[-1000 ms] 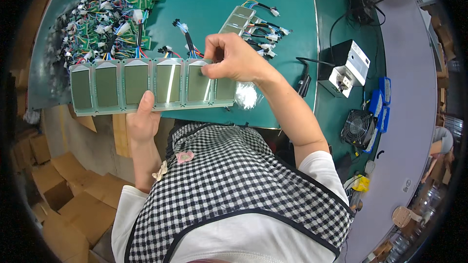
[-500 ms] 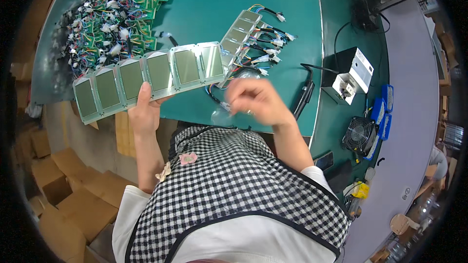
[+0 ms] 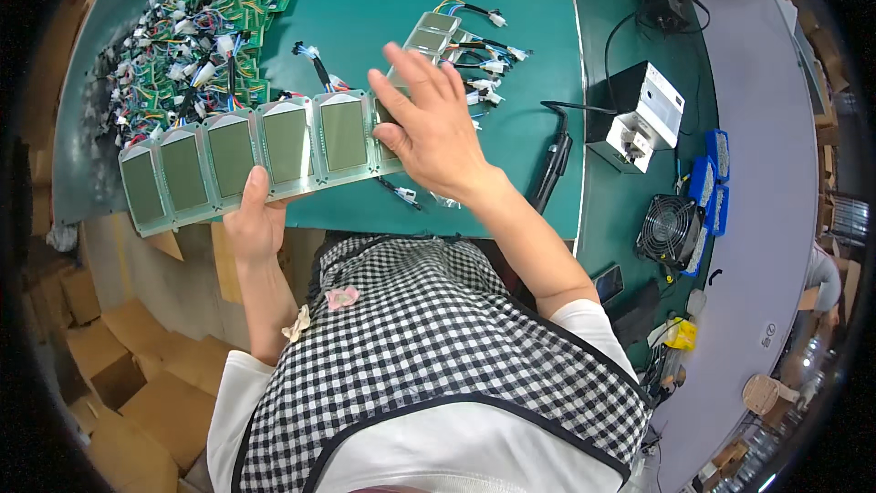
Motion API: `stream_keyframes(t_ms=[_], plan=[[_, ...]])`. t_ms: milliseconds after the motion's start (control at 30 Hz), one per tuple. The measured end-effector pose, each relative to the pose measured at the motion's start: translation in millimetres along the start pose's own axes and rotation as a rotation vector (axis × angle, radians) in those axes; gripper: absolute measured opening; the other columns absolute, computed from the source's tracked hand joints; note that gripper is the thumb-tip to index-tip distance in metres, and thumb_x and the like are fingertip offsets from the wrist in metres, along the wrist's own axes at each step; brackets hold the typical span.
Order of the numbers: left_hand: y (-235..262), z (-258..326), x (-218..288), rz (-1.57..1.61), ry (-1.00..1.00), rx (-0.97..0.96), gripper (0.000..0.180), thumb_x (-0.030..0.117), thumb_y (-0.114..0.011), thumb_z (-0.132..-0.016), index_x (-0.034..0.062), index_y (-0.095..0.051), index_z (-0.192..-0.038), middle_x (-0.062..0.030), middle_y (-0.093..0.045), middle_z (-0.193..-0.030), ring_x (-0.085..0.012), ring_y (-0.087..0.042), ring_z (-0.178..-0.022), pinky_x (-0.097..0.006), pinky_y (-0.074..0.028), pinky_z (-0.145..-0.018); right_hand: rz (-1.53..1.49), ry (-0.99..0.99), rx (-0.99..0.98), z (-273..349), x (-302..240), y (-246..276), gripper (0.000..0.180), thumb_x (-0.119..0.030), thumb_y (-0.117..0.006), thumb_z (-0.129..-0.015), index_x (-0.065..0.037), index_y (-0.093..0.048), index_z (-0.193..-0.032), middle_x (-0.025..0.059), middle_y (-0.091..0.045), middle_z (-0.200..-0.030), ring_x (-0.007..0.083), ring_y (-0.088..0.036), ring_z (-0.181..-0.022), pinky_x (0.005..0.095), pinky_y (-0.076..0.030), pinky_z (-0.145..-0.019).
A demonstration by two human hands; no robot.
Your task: The person assembles electronic modules by inserting rectangular display units into a green circuit board frame. They repeatedly pick up display units from a pile, align them with the frame, and press them into place. The person also handles bundles of wires and connectors, occasionally moving them aside or placing them into a cardboard box.
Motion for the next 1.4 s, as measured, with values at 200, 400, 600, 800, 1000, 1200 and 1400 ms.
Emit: stream_keyframes(t_ms=[200, 400, 600, 800, 1000, 1200, 1400], plan=[[16, 5, 0, 0.001, -0.048, 0.064, 0.04, 0.015, -0.042, -0.088, -0.0015, -0.034, -0.123, -0.0138, -0.049, -0.113, -0.0238, -0.056, -0.096, -0.039, -0.053, -0.072, 0.037, 0.118, 0.051, 4, -14, -7, 0.032, -0.006, -0.067, -0.063, -0.007, -0.062, -0.095, 0.008, -0.055, -0.111, 0.0298, -0.046, -0.107, 0.0472, -0.033, -0.091], [15, 7, 4, 0.02, -0.016, 0.055, 0.039, 0.014, -0.042, -0.088, -0.0018, -0.035, -0.123, -0.0151, -0.05, -0.112, -0.024, -0.057, -0.094, -0.038, -0.054, -0.072, -0.134, 0.166, 0.135, 1, -14, -3, 0.013, -0.003, -0.065, -0.064, -0.004, -0.061, -0.077, 0.0089, -0.059, -0.09, 0.0283, -0.052, -0.091, 0.0424, -0.04, -0.081], [32, -1, 9, 0.091, -0.014, 0.121, 0.035, 0.013, -0.041, -0.088, -0.0018, -0.04, -0.119, -0.0148, -0.052, -0.11, -0.0241, -0.057, -0.094, -0.039, -0.053, -0.075, -0.896, -0.192, -0.102, 25, 2, 14, 0.007, 0.002, -0.058, -0.069, -0.002, -0.054, -0.069, 0.0088, -0.054, -0.071, 0.0216, -0.052, -0.065, 0.0326, -0.044, -0.061], [36, -1, -7, 0.039, 0.033, 0.158, 0.033, 0.011, -0.041, -0.088, -0.0022, -0.04, -0.119, -0.0144, -0.053, -0.11, -0.0258, -0.057, -0.095, -0.039, -0.053, -0.075, 0.187, -0.73, -0.454, 173, 172, -102, 0.032, -0.024, -0.073, -0.062, -0.002, -0.054, -0.077, 0.0156, -0.06, -0.074, 0.0315, -0.058, -0.065, 0.0377, -0.046, -0.06], [9, 3, -58, -0.084, 0.224, 0.099, 0.026, 0.008, -0.048, -0.086, -0.0029, -0.047, -0.109, -0.0102, -0.054, -0.1, -0.0186, -0.057, -0.085, -0.033, -0.053, -0.071, -0.267, -0.334, 0.006, 24, 29, -6, 0.044, -0.011, -0.071, -0.062, -0.004, -0.055, -0.102, 0.0131, -0.056, -0.099, 0.0271, -0.057, -0.083, 0.0361, -0.046, -0.069], [-27, 10, -51, -0.325, -0.026, -0.097, 0.031, 0.007, -0.048, -0.085, -0.0014, -0.045, -0.114, -0.0119, -0.05, -0.111, -0.0214, -0.05, -0.1, -0.035, -0.044, -0.083, -0.168, 0.12, -0.138, -25, -66, -44, 0.056, -0.007, -0.061, -0.069, -0.008, -0.044, -0.123, 0.015, -0.034, -0.132, 0.0322, -0.035, -0.118, 0.0466, -0.025, -0.097], [-33, 22, -55, -0.727, -0.283, -0.19, 0.035, 0.004, -0.052, -0.081, 0.0, -0.046, -0.115, -0.0146, -0.05, -0.114, -0.025, -0.047, -0.107, -0.035, -0.038, -0.087, -0.058, 0.199, -0.114, -31, -81, -59, 0.047, -0.009, -0.06, -0.07, -0.011, -0.051, -0.116, 0.0095, -0.04, -0.129, 0.0308, -0.038, -0.116, 0.0522, -0.026, -0.094]])
Point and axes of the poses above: each hand's wrist, its own z-axis away from the middle knuckle, its own y-axis out of the back of the hand, x = y × z, the point moved 9 cm from there along -z, towards the middle knuckle
